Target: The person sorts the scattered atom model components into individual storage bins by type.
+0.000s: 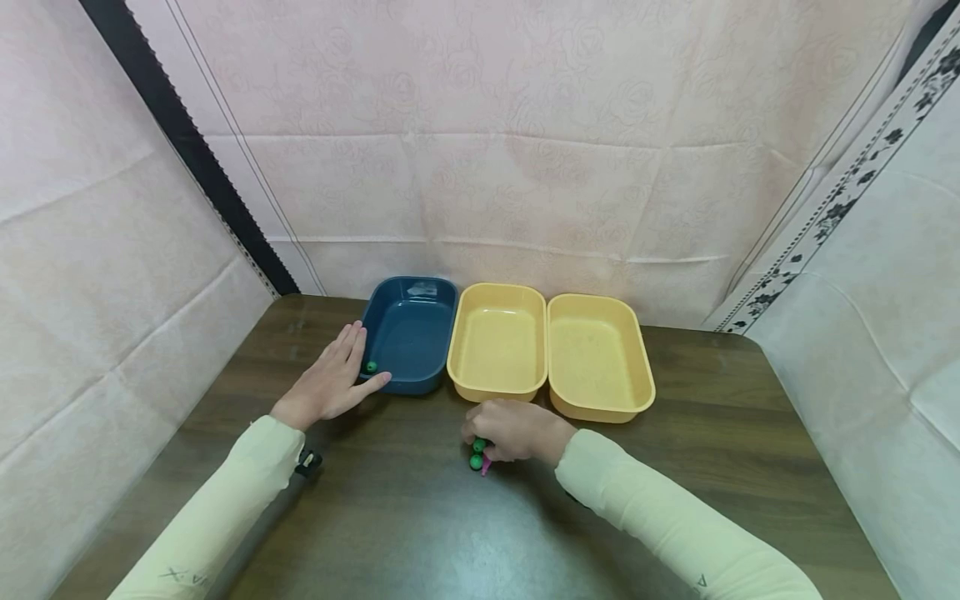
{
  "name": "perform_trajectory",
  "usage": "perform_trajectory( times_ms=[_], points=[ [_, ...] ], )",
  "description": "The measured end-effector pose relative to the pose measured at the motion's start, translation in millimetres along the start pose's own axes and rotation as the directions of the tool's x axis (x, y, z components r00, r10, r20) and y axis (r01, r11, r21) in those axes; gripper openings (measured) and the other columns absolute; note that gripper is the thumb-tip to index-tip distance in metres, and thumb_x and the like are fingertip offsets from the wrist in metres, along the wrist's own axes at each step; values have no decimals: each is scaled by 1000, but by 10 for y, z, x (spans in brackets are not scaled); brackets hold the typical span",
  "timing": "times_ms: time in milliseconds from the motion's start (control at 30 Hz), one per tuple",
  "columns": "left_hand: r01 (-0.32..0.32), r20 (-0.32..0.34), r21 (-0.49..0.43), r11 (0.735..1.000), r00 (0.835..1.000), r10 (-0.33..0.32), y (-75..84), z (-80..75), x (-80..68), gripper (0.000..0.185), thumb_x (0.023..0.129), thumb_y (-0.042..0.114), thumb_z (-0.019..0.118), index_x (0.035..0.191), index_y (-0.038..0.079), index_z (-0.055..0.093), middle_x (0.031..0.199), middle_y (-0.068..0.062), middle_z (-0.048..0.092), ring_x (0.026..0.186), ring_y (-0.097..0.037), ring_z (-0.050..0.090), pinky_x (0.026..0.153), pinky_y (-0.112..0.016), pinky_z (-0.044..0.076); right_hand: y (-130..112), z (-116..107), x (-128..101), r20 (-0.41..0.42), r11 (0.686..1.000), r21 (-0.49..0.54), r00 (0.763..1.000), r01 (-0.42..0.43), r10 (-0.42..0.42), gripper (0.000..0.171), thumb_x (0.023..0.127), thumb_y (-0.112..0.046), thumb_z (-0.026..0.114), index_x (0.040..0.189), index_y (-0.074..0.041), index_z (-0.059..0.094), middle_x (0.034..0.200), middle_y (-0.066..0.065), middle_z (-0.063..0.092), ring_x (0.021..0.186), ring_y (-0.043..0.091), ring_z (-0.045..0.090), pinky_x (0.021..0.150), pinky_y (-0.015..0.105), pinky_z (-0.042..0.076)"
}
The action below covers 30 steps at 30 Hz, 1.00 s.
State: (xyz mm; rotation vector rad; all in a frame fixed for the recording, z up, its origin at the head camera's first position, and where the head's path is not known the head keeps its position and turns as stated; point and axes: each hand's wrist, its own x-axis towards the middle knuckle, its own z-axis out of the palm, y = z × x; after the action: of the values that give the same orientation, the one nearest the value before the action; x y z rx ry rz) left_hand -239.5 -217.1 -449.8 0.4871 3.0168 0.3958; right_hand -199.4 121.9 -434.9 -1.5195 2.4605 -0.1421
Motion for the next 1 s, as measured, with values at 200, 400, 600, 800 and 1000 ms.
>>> perform_trajectory(
  times_ms=[200,400,600,800,1000],
  points=[
    [6,6,1,1000,1000,-6,-3,-1,2,107,103,71,44,168,-4,4,178,-21,0,167,-41,1,135,-58,12,-7,-65,-15,-18,1000,-23,1000,-10,10,22,91,-19,85,112,-16,78,107,-3,76,92,4,63,83,14,57],
    [8,-2,14,1000,1000,-8,-15,4,8,107,103,71,43,168,-4,5,178,-21,1,166,-41,3,135,-58,13,-25,-146,-30,-2,999,37,999,-36,36,22,90,-20,86,110,-16,78,107,-5,76,92,3,61,83,14,57],
    [6,-2,14,1000,1000,-6,-14,2,9,107,103,71,44,168,-4,5,178,-21,1,166,-42,3,134,-58,14,-27,-234,-44,18,992,102,997,-75,74,19,90,-14,83,108,-15,78,102,-5,73,89,5,58,80,15,56],
    [3,-6,13,1000,1000,-3,-14,5,10,107,102,72,43,168,-4,5,178,-21,1,166,-41,3,134,-58,14,-31,-312,-44,27,984,135,993,-115,112,21,89,-12,83,109,-12,77,100,-3,73,87,13,66,76,14,56],
    [-2,-5,15,1000,1000,2,-9,6,9,107,102,72,43,168,-4,5,178,-21,1,166,-41,4,135,-58,13,-34,-399,-26,14,979,151,990,-139,139,23,89,-11,82,112,-10,78,102,-2,73,89,19,69,77,14,56]
  ],
)
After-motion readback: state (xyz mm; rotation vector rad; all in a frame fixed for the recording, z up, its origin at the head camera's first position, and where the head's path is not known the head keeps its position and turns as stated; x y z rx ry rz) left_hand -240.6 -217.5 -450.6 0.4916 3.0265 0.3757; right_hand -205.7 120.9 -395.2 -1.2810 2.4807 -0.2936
